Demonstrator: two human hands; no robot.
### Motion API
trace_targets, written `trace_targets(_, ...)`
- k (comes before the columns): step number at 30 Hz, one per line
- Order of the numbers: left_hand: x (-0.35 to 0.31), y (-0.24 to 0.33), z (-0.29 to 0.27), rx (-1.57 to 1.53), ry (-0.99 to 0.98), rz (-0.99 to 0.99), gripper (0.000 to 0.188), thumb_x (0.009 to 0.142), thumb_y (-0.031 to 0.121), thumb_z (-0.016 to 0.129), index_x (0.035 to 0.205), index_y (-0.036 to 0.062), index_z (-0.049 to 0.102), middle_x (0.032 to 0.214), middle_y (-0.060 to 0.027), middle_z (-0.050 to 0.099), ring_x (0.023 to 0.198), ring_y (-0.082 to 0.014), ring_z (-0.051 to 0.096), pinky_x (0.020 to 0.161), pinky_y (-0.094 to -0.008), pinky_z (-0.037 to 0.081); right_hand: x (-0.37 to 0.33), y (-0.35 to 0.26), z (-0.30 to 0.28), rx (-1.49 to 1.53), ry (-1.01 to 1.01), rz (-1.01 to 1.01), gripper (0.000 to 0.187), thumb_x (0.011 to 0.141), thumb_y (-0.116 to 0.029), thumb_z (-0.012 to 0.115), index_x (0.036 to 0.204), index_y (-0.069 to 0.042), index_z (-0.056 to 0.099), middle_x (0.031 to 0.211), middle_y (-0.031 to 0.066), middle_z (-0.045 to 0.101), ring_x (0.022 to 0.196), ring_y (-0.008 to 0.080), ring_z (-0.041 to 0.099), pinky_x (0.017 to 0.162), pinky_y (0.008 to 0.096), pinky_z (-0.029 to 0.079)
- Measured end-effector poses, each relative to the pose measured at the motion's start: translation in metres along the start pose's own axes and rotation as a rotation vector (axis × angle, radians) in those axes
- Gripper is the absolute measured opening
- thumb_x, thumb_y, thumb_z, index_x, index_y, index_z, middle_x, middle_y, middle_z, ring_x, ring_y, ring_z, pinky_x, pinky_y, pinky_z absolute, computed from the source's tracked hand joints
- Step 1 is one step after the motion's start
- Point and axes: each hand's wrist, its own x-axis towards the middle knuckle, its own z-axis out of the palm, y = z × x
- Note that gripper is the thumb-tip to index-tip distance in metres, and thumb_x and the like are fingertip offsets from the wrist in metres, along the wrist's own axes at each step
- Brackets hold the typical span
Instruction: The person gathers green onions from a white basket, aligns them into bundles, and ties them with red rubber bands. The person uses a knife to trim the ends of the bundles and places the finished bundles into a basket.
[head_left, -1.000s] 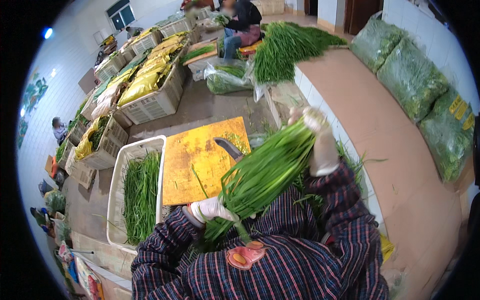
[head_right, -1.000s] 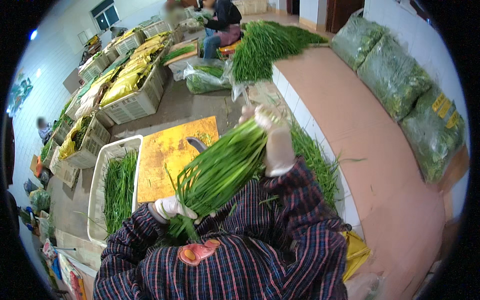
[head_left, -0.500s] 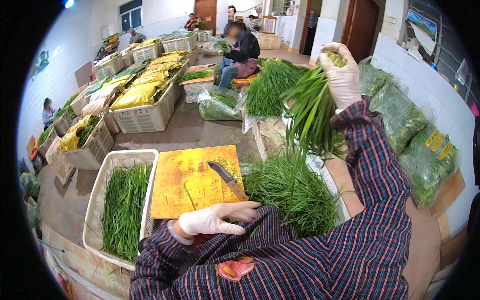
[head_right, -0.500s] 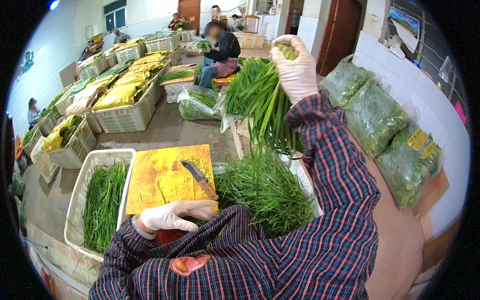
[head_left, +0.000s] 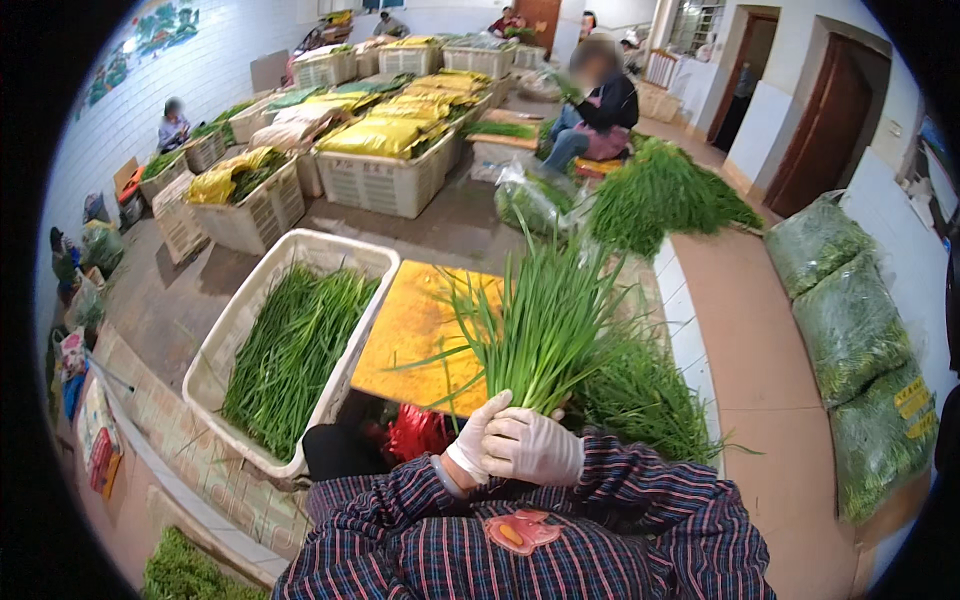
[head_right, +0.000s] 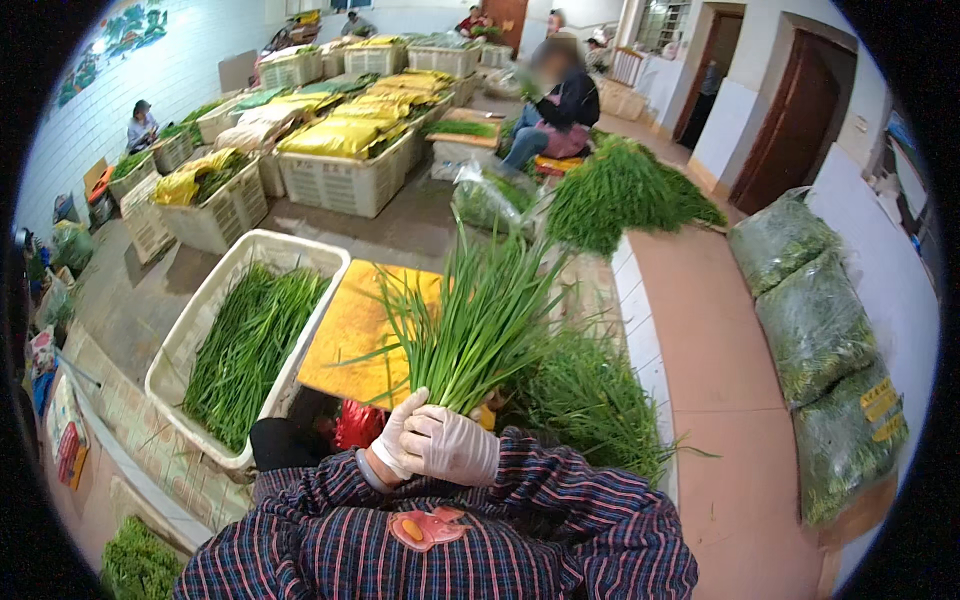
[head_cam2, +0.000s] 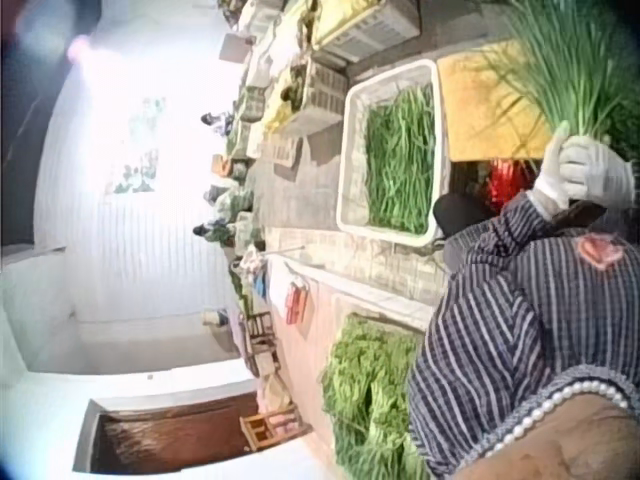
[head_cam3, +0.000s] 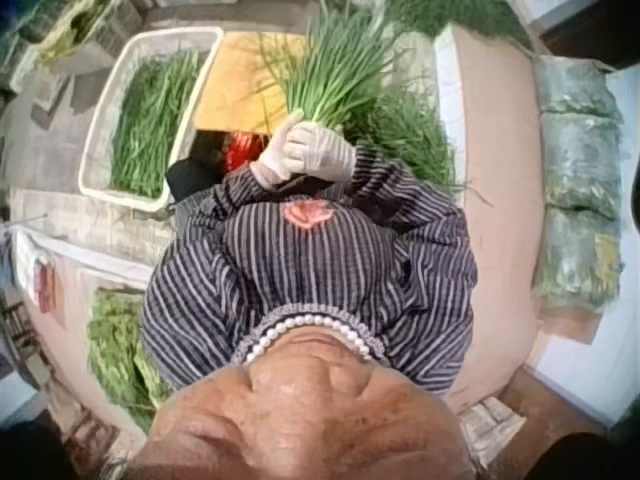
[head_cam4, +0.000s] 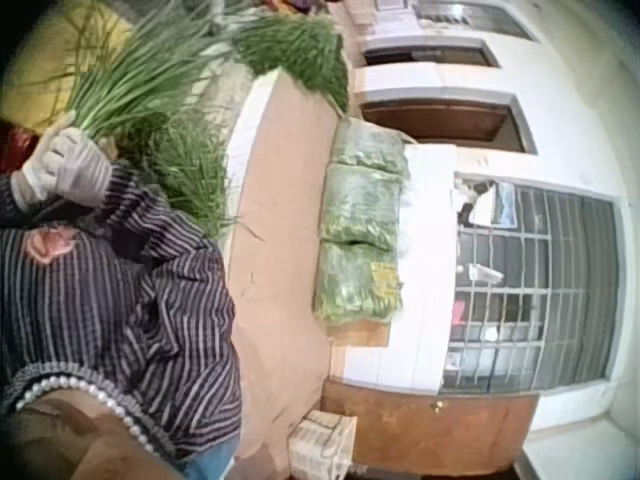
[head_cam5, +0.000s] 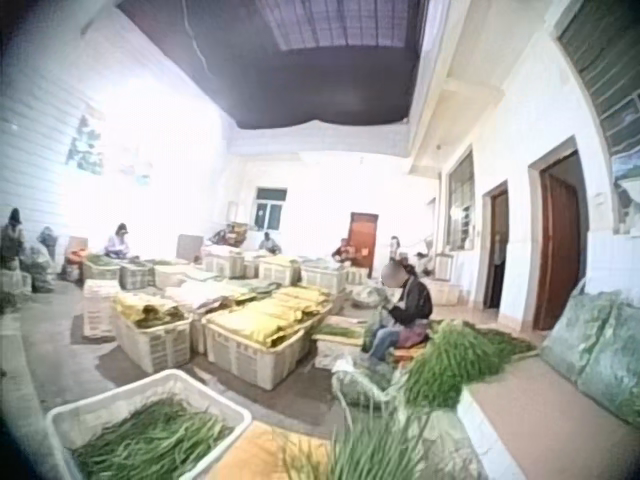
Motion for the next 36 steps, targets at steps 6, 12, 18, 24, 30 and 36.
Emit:
trace_targets(6, -0.084, 0.018, -0.057, 0.407, 0.680, 0.337, 0.035, 0.088, 0.029, 0.052, 0.108, 0.0013, 0.056, 0.087, -0.0101, 0.064, 0.072, -0.0210, 0.062, 0.064, -0.0348, 0.053, 0.008, -0.035, 0.061, 0.730, 0.189, 0.107, 0.024, 0.065, -0.016, 0.067, 0.087, -0.008, 0.060, 0.098, 0.0064, 0.058, 0.099, 0.0274, 0.055, 0.085, 0.0392, 0.044)
trace_targets(12, -0.095, 0.019, -0.077, 0.673, 0.722, 0.433, 0.041, 0.082, 0.022, 0.059, 0.115, -0.0018, 0.053, 0.101, -0.0169, 0.063, 0.090, -0.0269, 0.063, 0.085, -0.0363, 0.050, -0.052, -0.058, 0.078, 1.231, 0.086, 1.388, 0.033, 0.087, -0.031, 0.059, 0.101, -0.001, 0.059, 0.094, 0.0074, 0.061, 0.081, 0.0170, 0.058, 0.070, 0.0299, 0.047)
trace_targets(18, -0.078, 0.003, -0.073, 1.221, 0.736, 0.387, 0.045, 0.078, 0.010, 0.066, 0.119, 0.0016, 0.051, 0.108, -0.0062, 0.059, 0.096, -0.0163, 0.057, 0.087, -0.0296, 0.045, -0.031, -0.056, 0.104, 1.894, 0.325, 1.534, 0.055, 0.083, -0.035, 0.067, 0.123, -0.002, 0.049, 0.116, 0.0055, 0.057, 0.104, 0.0150, 0.052, 0.092, 0.0273, 0.039)
trace_targets(24, -0.089, 0.003, -0.078, 0.857, 0.654, 0.371, 0.042, 0.083, 0.018, 0.063, 0.119, 0.0032, 0.049, 0.106, -0.0083, 0.059, 0.094, -0.0189, 0.059, 0.083, -0.0324, 0.048, -0.021, -0.035, 0.107, 1.542, 0.167, 1.368, 0.046, 0.080, -0.026, 0.070, 0.115, -0.001, 0.055, 0.107, 0.0075, 0.062, 0.096, 0.0159, 0.058, 0.083, 0.0279, 0.046)
trace_targets(30, -0.101, 0.000, -0.104, 0.644, 0.645, 0.416, 0.037, 0.087, 0.019, 0.059, 0.119, 0.0050, 0.049, 0.103, -0.0085, 0.060, 0.089, -0.0187, 0.061, 0.078, -0.0312, 0.051, -0.012, -0.020, 0.125, 1.313, -0.072, 1.312, 0.047, 0.082, -0.029, 0.068, 0.117, -0.002, 0.054, 0.110, 0.0092, 0.061, 0.099, 0.0178, 0.058, 0.086, 0.0296, 0.045)
trace_targets(36, -0.095, 0.003, -0.098, 0.836, 0.721, 0.303, 0.039, 0.086, 0.017, 0.060, 0.121, 0.0065, 0.047, 0.101, -0.0068, 0.060, 0.086, -0.0174, 0.061, 0.075, -0.0311, 0.052, -0.002, -0.016, 0.146, 1.839, 0.215, 1.403, 0.054, 0.079, -0.024, 0.072, 0.124, -0.005, 0.049, 0.113, 0.0056, 0.058, 0.100, 0.0164, 0.055, 0.087, 0.0316, 0.044)
